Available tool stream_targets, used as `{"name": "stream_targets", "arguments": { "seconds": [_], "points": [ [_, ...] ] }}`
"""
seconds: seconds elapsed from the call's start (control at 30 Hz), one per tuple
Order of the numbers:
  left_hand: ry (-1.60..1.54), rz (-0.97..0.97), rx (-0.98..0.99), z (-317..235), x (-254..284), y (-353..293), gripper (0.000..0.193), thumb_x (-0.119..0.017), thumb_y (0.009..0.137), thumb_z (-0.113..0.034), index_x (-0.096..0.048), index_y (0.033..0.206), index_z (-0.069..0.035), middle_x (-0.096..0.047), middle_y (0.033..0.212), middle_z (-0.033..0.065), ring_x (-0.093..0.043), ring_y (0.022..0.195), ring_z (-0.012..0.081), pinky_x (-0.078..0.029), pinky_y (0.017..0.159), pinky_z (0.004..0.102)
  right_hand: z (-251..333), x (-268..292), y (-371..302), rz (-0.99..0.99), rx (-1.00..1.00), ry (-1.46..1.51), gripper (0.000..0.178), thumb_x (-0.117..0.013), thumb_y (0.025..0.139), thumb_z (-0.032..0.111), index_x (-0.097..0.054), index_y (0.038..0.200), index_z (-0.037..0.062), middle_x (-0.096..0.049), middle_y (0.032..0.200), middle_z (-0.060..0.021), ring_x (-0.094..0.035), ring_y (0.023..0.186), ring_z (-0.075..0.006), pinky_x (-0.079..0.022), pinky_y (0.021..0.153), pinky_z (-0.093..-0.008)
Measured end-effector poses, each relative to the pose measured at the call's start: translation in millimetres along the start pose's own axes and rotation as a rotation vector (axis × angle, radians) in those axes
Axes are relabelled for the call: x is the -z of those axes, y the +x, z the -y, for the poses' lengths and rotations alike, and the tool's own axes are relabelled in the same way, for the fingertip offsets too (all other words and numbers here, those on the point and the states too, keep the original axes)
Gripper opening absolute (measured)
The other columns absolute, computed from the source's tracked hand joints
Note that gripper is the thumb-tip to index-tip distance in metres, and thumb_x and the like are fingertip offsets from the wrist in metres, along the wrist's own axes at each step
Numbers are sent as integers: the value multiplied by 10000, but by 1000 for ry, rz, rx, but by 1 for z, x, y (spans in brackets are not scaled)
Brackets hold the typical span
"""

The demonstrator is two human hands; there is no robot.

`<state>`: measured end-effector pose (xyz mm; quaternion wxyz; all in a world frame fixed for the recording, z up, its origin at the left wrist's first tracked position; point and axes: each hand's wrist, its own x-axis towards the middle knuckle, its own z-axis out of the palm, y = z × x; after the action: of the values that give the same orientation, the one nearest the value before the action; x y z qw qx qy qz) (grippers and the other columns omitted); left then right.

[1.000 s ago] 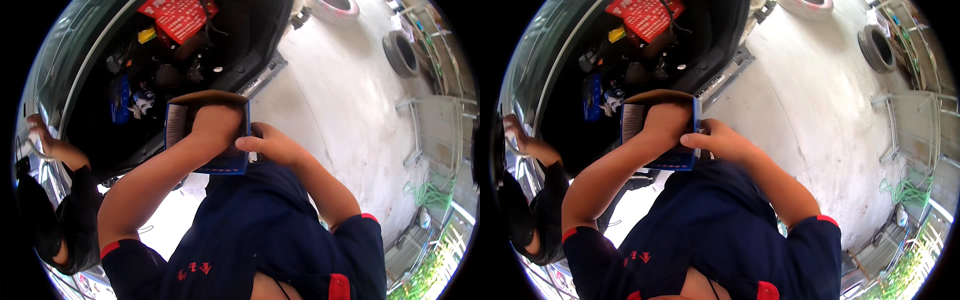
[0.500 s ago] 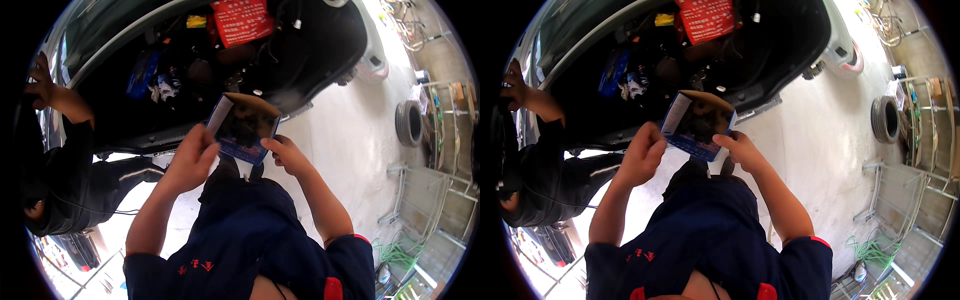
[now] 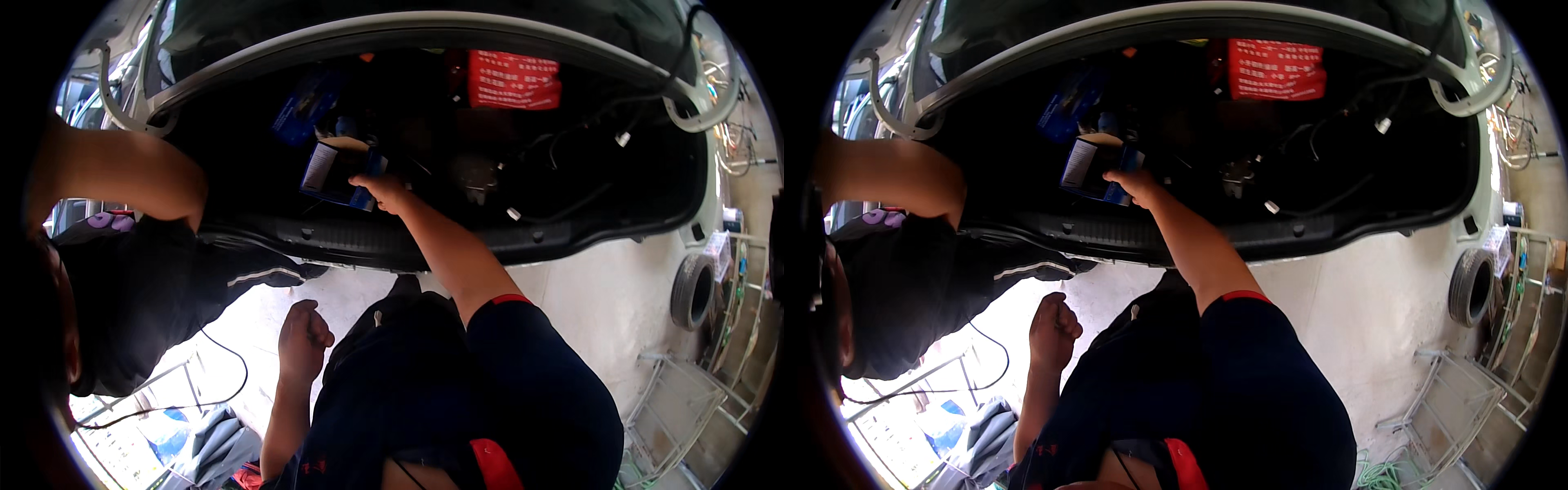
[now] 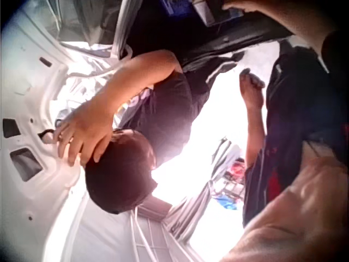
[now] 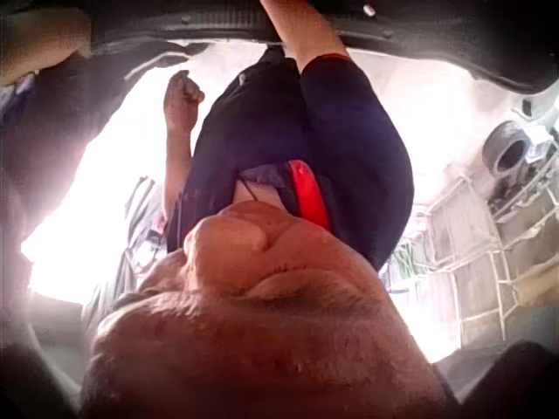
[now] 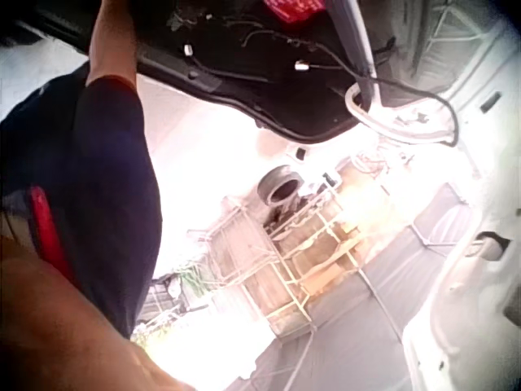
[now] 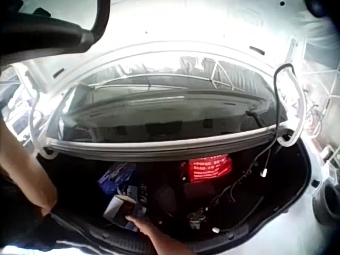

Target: The person selects a socket from a tool set, gathers bolts and washers from a box in the trunk, and installs a trunk latch mechanism onto the car trunk lid using a nut driver.

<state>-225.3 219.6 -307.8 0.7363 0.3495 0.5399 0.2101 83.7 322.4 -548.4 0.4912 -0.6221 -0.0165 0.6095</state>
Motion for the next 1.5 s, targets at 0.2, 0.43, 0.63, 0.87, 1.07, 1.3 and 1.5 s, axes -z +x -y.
{"name": "stream_targets", "arguments": {
  "seconds": [0.2, 0.43, 0.63, 0.87, 1.07, 1.3, 1.5],
  "points": [
    [18, -124, -44, -8, 34, -4, 276, -440, 1067, -187, -541, 1261, -19, -451, 757, 24, -437, 669, 148, -398, 601, 338, -9, -55, 68, 87, 70, -88, 719, -902, 727, 431, -617, 1333, 169, -651, 1247, -57, -590, 1159, -238, -447, 914, -474],
    [-49, -124, 97, 13, 25, 13, 333, -476, 1017, -184, -535, 1252, 44, -454, 754, 43, -468, 679, 169, -468, 626, 351, -5, -90, 66, 141, -39, 24, 983, -909, 720, 432, -437, 1542, 172, -522, 1507, -115, -469, 1400, -305, -360, 1129, -554],
    [-103, -83, 142, 27, 27, 28, 182, -490, 1014, -174, -558, 1127, -48, -408, 686, 13, -407, 611, 155, -368, 555, 331, 57, -89, 111, 209, -53, -35, 953, -886, 728, 524, -512, 1480, 73, -557, 1448, -132, -530, 1285, -288, -443, 1047, -429],
    [-296, -300, 162, 46, 64, 27, 150, -444, 1037, -145, -530, 1128, -62, -340, 663, -7, -348, 568, 125, -326, 519, 309, 131, -167, 125, 161, 74, -51, 432, -894, 743, 467, -547, 805, 218, -408, 685, 66, -310, 547, -75, -225, 510, -239],
    [-440, -388, 177, 59, 94, 25, 112, -445, 1026, -134, -530, 1076, -80, -303, 651, -29, -296, 537, 99, -271, 476, 293, 106, -233, 142, 208, -46, 34, 462, -896, 759, 426, -482, 792, 223, -378, 685, 62, -288, 545, -82, -200, 487, -236],
    [-501, -373, 196, 80, 113, 27, 170, -413, 1014, -116, -526, 1117, -43, -350, 658, -10, -361, 558, 119, -394, 507, 314, 59, -259, 182, 259, -102, -11, 473, -908, 752, 420, -480, 791, 223, -371, 697, 58, -297, 555, -83, -214, 480, -234],
    [-476, -322, 221, 87, 113, 34, 150, -414, 1024, -122, -525, 1105, -59, -361, 669, -9, -370, 570, 117, -391, 510, 311, 33, -274, 180, 235, -86, -243, 512, -909, 766, 527, -586, 930, 165, -430, 813, 4, -368, 647, -111, -268, 504, -231]
  ]
}}
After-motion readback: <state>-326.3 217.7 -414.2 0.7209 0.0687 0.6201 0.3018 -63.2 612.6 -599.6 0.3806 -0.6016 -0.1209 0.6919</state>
